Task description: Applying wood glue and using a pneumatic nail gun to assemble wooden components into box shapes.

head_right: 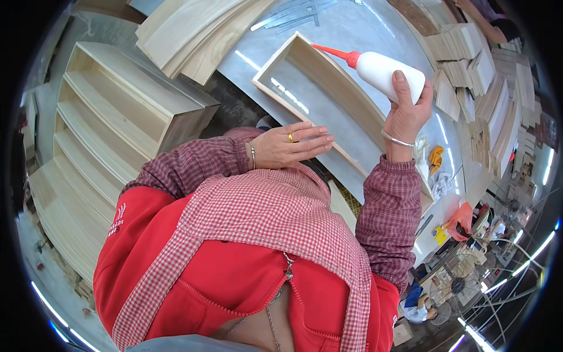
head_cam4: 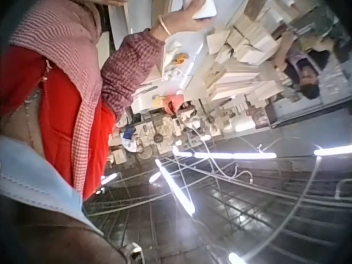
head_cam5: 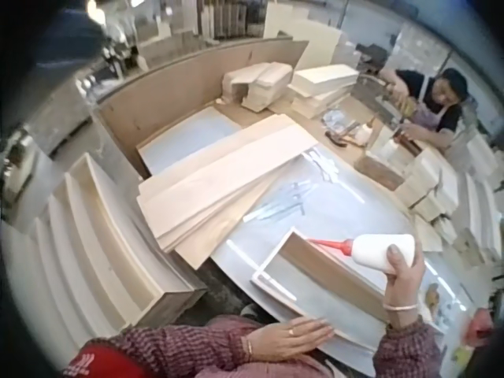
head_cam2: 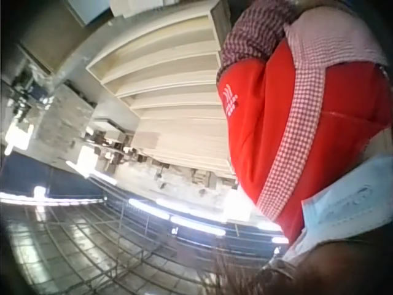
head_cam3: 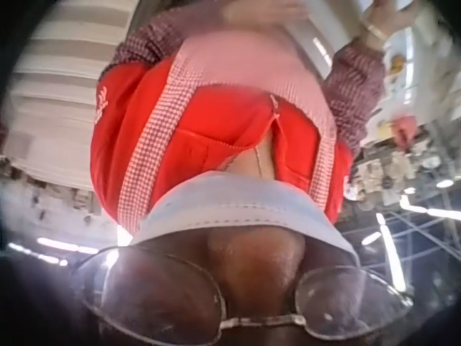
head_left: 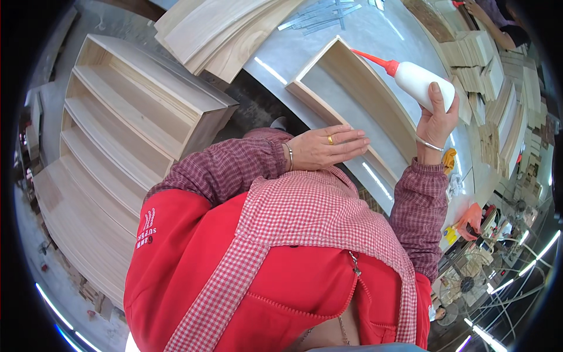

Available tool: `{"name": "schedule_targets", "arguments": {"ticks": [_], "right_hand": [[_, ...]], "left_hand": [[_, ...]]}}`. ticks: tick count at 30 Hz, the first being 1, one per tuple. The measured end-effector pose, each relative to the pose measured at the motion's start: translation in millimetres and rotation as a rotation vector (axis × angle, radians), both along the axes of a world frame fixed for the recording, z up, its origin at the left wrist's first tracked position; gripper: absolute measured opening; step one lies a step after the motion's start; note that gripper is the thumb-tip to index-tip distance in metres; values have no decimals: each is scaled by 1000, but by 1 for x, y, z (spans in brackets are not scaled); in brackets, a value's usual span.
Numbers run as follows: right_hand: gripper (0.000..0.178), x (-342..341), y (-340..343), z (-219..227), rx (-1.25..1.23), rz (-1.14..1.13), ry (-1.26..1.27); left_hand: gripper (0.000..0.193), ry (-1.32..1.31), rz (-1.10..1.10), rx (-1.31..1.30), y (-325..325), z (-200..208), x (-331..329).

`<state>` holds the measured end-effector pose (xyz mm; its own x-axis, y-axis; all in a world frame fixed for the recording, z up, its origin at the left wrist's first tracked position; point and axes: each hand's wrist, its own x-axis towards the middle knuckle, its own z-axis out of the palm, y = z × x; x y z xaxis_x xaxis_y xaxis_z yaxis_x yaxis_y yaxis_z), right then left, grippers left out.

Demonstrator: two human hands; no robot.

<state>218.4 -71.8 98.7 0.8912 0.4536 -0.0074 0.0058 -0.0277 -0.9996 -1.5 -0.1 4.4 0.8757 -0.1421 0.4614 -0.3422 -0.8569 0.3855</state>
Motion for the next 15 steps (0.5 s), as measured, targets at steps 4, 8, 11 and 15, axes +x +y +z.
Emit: {"name": "schedule_targets", "arguments": {"ticks": [4, 8, 11, 15], "right_hand": [[47, 1, -20, 3, 6, -54, 3], [44, 3, -42, 6, 18, -98, 6], [45, 5, -61, 7, 18, -110, 13], [45, 11, -89, 5, 7, -140, -3]], "left_hand": [[49, -16, 7, 45, -1, 0, 1], [50, -20, 25, 62, -5, 1, 1], [52, 34, 40, -28, -9, 5, 0], [51, 62, 67, -10, -15, 5, -1]]}}
